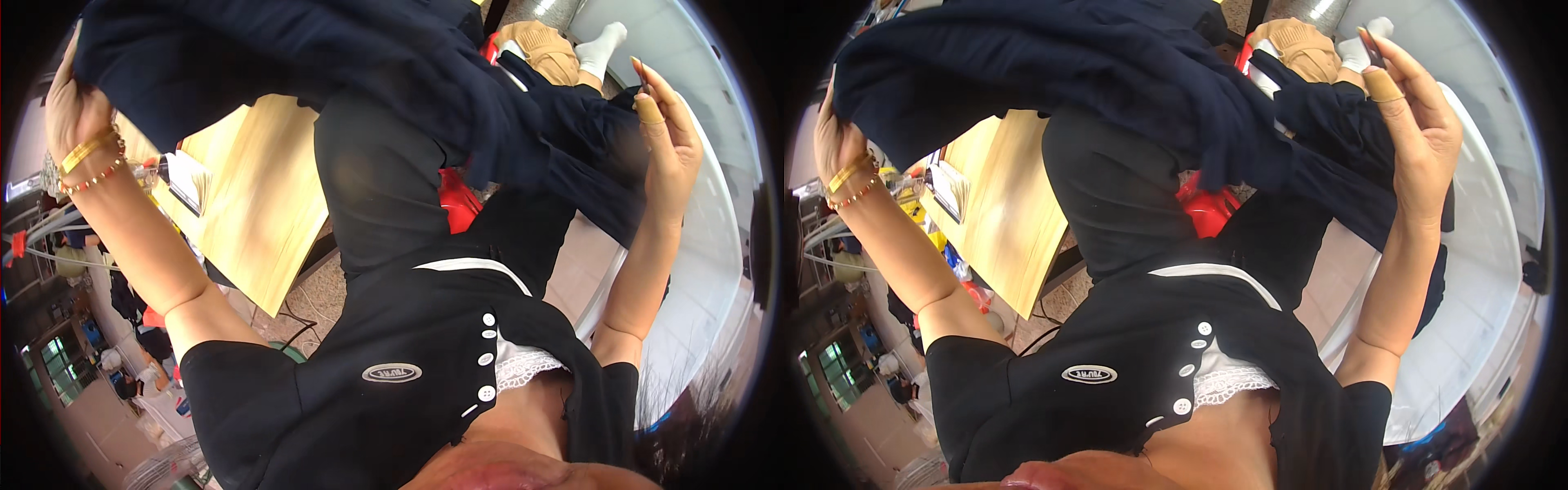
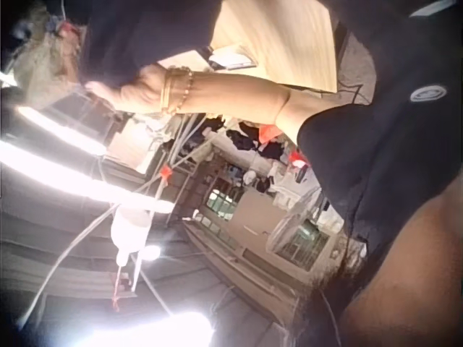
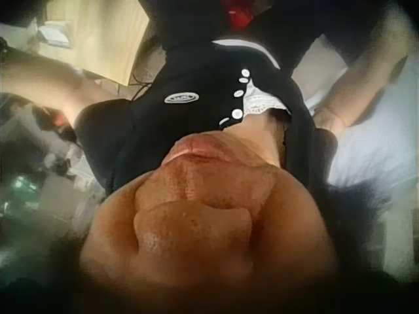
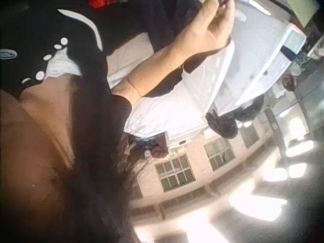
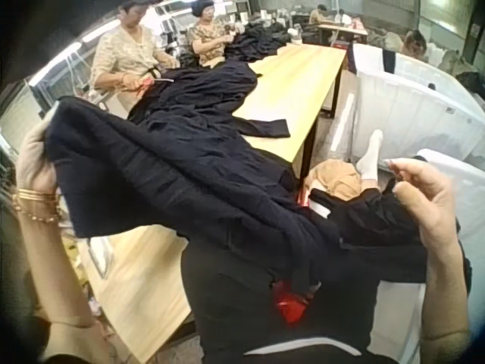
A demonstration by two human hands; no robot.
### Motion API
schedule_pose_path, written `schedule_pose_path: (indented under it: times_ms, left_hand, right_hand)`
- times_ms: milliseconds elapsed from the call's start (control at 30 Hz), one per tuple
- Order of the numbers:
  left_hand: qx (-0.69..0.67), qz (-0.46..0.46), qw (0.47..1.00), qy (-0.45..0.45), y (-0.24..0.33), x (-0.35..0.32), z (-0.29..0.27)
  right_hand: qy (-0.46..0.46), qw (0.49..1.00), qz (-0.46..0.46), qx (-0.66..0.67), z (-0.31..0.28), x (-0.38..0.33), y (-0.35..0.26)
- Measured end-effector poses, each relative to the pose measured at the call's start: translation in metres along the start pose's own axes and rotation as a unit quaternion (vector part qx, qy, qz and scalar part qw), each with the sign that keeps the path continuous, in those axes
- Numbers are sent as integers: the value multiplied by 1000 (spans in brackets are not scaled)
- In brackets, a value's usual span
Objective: Trimming excess threads from garments using a hand clipper.
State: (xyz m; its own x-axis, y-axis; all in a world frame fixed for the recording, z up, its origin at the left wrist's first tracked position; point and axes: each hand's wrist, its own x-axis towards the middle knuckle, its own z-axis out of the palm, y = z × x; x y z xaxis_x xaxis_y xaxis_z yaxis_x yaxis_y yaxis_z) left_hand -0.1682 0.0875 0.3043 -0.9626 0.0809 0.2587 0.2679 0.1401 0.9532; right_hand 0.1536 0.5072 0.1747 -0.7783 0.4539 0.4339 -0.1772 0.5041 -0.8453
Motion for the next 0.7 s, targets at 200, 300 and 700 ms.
schedule_pose_path:
  times_ms: [200,300,700]
  left_hand:
    - [176,79,742,-642,23,-136,72]
    - [179,39,685,-705,-33,-142,86]
    - [203,17,948,-246,-135,-89,80]
  right_hand:
    - [-31,996,55,56,16,4,0]
    - [-74,994,57,56,42,-3,-6]
    - [-233,958,149,76,84,-29,-21]
